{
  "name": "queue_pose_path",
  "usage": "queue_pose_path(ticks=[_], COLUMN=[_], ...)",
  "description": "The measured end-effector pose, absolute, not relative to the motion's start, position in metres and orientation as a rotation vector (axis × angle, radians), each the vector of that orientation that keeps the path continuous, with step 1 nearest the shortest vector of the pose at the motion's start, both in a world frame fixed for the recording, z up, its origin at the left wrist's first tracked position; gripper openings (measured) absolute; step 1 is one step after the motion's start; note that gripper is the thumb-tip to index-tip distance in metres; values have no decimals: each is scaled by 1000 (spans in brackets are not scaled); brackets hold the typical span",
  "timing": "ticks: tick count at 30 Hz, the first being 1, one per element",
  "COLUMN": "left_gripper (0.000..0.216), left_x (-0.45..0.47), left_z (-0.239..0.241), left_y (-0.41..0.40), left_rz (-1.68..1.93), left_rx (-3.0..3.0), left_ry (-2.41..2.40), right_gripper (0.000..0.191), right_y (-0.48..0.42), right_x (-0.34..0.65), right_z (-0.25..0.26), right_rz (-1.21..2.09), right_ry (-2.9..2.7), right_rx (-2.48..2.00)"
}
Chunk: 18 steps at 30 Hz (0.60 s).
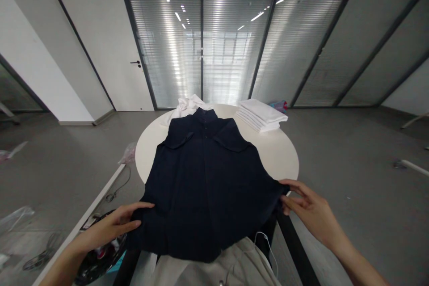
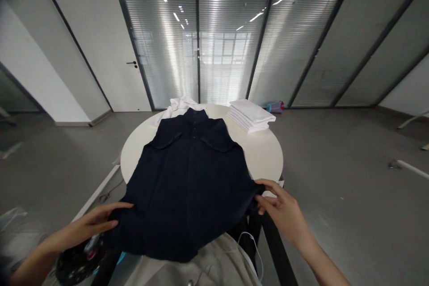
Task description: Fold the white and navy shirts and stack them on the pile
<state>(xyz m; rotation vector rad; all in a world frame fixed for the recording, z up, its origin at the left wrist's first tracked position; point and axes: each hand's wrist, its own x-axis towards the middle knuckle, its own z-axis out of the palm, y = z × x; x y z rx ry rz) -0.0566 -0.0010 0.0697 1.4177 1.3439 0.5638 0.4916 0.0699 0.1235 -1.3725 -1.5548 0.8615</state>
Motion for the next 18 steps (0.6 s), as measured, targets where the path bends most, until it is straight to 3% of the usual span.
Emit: queue_pose_path(ticks=[8,14,18], left_gripper=[46,44,48], left_x=[-58,-34,1], left_z=[85,153,188], left_y=[2,70,162], left_rz=[537,903,1080], left_rx=[1596,1850,1902], left_ry=[1439,1634,1457], right_gripper=[56,45,46], right_y=[48,79,136], right_x=[550,531,490], right_z=[124,131,154], right_rz=[1139,872,803], right_ry=[-2045,-2134,-2183], right_rx=[-1566,-1536,-1362])
